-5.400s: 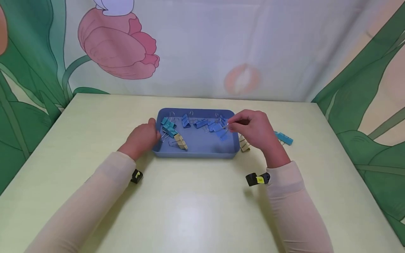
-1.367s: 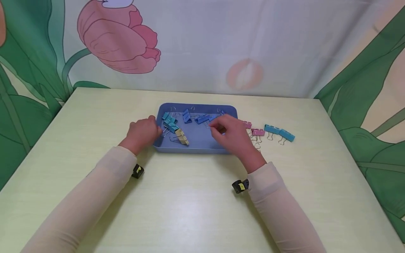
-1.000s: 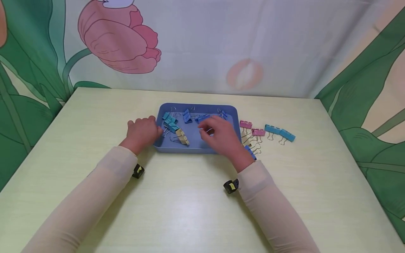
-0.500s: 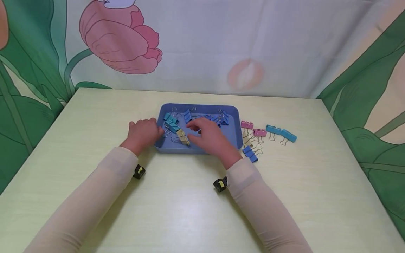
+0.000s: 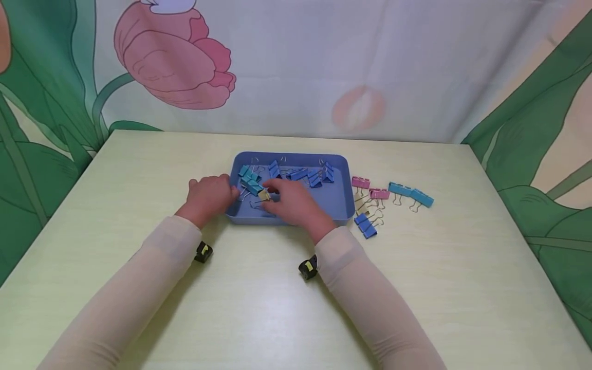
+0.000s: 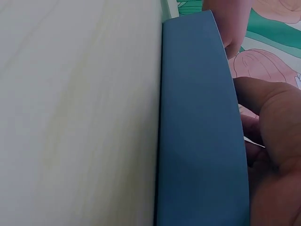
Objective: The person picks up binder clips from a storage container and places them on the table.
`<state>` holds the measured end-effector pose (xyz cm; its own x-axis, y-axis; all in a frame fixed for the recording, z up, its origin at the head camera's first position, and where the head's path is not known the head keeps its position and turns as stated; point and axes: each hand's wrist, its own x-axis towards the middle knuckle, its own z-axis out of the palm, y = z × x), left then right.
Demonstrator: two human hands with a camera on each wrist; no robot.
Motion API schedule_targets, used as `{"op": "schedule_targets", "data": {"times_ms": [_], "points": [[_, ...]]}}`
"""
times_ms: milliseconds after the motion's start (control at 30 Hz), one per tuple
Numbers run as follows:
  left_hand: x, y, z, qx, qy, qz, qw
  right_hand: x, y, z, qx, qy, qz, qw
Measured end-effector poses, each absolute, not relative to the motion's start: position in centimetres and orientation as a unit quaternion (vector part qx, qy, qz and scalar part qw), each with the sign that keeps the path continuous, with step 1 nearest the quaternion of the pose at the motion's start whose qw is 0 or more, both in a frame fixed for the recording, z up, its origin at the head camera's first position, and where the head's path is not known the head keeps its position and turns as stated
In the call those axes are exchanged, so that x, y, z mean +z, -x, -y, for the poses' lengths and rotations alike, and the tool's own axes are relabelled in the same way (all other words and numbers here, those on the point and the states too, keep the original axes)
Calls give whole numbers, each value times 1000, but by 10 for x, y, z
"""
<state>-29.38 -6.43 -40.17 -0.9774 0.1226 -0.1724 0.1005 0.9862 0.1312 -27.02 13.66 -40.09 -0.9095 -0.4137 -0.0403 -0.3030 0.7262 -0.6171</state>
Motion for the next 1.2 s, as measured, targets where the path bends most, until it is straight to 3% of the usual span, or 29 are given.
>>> {"op": "schedule_targets", "data": {"times_ms": [533, 1200], "points": [[-403, 293, 63, 63, -63, -993, 82, -401, 272, -126, -316, 202, -925, 60], [-405, 294, 64, 70, -63, -992, 80, -391, 259, -147, -283, 219, -934, 10]]}}
